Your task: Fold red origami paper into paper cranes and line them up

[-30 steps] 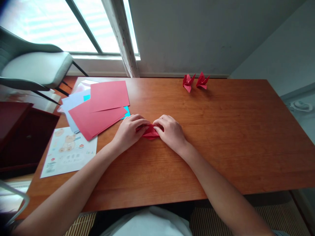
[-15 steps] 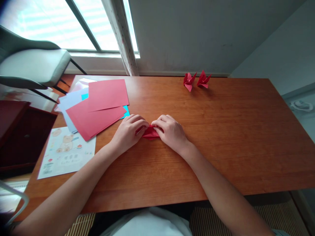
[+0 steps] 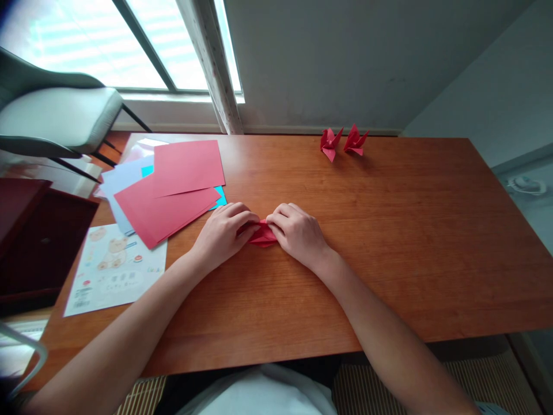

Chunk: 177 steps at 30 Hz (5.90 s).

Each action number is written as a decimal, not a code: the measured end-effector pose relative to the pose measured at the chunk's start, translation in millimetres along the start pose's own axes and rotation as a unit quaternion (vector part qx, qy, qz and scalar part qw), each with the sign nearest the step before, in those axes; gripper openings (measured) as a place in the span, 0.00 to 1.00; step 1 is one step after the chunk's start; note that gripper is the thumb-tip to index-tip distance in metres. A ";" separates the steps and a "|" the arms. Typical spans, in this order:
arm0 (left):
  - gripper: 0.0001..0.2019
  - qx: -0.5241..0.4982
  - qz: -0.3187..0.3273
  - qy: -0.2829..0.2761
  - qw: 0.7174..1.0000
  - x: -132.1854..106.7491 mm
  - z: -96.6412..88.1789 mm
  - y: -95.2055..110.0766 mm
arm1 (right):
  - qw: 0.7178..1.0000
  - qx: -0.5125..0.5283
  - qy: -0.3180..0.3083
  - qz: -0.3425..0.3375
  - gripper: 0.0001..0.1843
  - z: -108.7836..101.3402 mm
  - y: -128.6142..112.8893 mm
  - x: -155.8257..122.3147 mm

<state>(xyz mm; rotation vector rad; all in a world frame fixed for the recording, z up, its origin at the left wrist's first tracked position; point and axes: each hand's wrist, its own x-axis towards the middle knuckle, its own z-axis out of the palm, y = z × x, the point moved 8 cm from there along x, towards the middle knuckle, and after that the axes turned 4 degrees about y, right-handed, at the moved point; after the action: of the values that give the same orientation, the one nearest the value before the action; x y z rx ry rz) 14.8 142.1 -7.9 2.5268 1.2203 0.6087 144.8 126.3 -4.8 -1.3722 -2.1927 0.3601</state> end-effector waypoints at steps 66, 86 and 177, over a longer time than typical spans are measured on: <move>0.12 0.032 0.133 -0.005 0.991 -9.3 -5.1 13.2 | 0.982 -0.107 0.019 -0.153 0.12 -11.5 -18.8 -6.0; 0.13 0.047 0.132 0.007 0.990 -9.7 -5.4 13.8 | 0.998 0.040 0.021 -0.043 0.08 -3.0 3.8 -1.9; 0.13 0.047 0.096 0.023 0.994 -7.0 -5.0 15.5 | 0.994 -0.006 0.033 -0.107 0.10 -3.1 -7.5 -3.8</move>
<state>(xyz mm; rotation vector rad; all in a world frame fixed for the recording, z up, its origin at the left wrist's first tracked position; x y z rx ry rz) 19.0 127.4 1.0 2.7467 1.0503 0.6699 142.2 119.3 0.3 -1.1245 -2.2623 0.2210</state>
